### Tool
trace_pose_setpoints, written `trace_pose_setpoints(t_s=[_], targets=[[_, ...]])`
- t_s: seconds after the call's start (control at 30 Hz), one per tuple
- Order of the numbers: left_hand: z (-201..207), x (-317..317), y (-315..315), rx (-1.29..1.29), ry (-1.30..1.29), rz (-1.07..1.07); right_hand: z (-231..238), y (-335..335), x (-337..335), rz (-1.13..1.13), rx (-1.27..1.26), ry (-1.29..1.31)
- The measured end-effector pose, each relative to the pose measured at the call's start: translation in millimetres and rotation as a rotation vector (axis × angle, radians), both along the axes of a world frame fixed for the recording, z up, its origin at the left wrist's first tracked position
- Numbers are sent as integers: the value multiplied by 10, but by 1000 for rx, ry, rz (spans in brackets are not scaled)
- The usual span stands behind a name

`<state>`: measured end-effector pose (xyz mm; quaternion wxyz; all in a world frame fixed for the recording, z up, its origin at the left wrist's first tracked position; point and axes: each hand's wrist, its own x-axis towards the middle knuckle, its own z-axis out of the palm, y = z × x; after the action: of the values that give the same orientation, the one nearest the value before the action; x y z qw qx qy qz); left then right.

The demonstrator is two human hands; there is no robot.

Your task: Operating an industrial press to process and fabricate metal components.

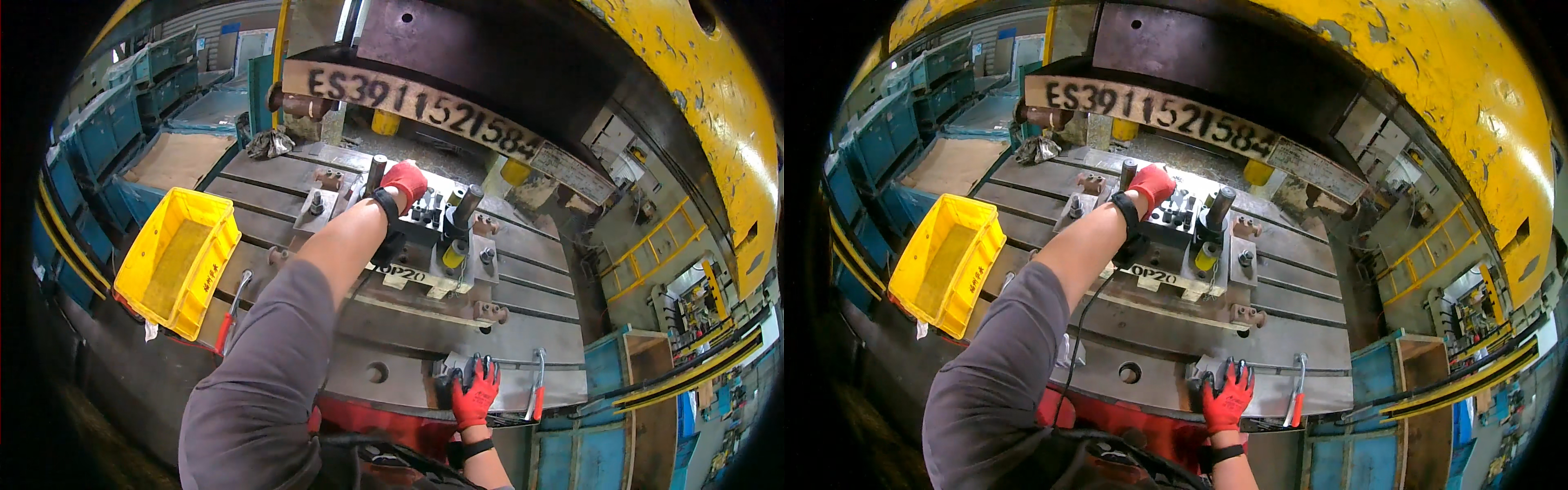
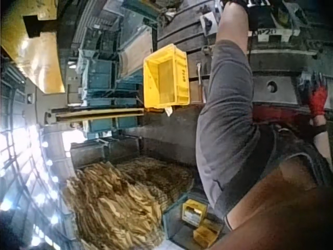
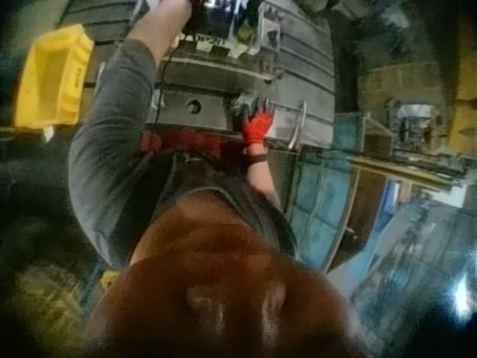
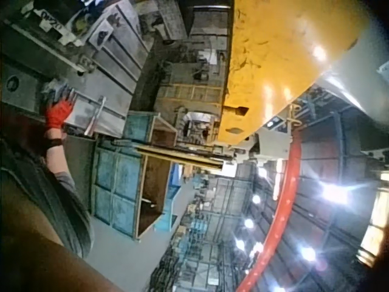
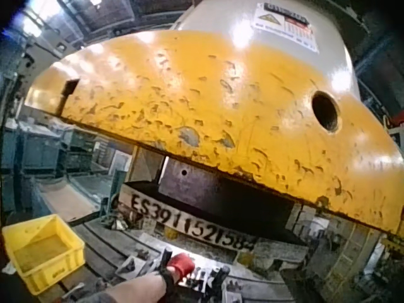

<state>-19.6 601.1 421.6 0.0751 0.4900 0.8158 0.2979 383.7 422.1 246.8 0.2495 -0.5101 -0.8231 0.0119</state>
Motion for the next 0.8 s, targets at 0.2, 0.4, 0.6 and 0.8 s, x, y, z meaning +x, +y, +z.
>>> trace_pose_setpoints(t_s=[0.2,0.4,0.6,0.8], targets=[[-39,-445,-54,450,-119,-115,30,27,-64,34,4,-21],[-67,-34,-1295,427,-410,-433,-74,60,49,-13,-9,-65],[-316,-22,-3144,375,-464,-319,391,-221,-110,164,115,114],[-857,267,-4156,242,-868,57,505,-423,-968,627,-302,345]])
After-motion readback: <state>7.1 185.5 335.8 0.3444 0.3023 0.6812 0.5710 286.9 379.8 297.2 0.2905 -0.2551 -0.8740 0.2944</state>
